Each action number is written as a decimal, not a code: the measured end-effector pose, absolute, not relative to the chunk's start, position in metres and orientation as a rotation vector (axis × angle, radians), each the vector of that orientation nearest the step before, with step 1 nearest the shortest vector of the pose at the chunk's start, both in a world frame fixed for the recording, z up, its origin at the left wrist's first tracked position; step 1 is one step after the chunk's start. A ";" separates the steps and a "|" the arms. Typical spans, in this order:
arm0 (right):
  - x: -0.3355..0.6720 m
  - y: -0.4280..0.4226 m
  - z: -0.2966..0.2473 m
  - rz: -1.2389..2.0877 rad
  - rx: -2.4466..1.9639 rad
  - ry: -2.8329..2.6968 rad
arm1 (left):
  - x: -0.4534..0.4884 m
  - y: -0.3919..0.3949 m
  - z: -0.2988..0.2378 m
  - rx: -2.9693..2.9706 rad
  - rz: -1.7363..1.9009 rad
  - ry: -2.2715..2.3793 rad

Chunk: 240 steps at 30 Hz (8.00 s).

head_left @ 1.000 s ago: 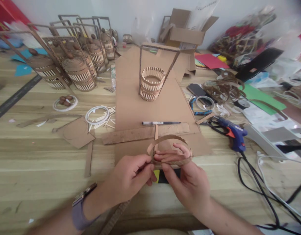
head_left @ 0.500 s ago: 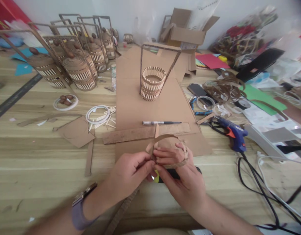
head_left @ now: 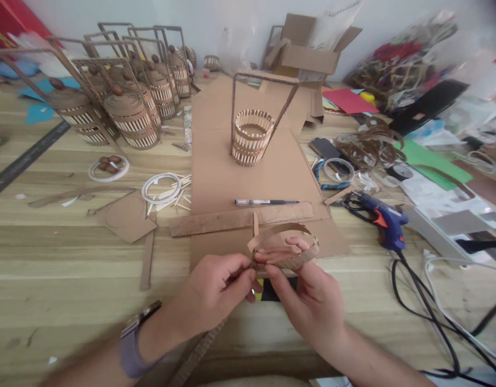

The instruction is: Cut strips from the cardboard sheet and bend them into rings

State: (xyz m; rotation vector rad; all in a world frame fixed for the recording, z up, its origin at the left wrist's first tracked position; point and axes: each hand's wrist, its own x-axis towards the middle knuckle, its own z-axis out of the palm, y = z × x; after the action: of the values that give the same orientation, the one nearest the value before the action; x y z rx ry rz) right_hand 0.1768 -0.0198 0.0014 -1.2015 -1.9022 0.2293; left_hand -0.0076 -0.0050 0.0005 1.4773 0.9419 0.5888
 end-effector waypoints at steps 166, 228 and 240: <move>0.172 -0.017 -0.006 0.171 -1.051 -2.028 | -0.002 0.014 -0.008 0.591 0.710 0.841; 0.172 -0.022 -0.001 -0.144 -0.990 -2.040 | 0.000 -0.017 -0.001 2.313 1.197 1.095; 0.170 -0.017 0.004 0.030 -1.017 -1.976 | -0.004 -0.012 0.000 2.185 1.120 1.013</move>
State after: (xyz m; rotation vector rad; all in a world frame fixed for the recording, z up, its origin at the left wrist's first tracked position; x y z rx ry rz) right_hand 0.1703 -0.0170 0.0039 -1.0174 -1.9760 0.0298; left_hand -0.0043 -0.0121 0.0001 2.1847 1.0133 1.1202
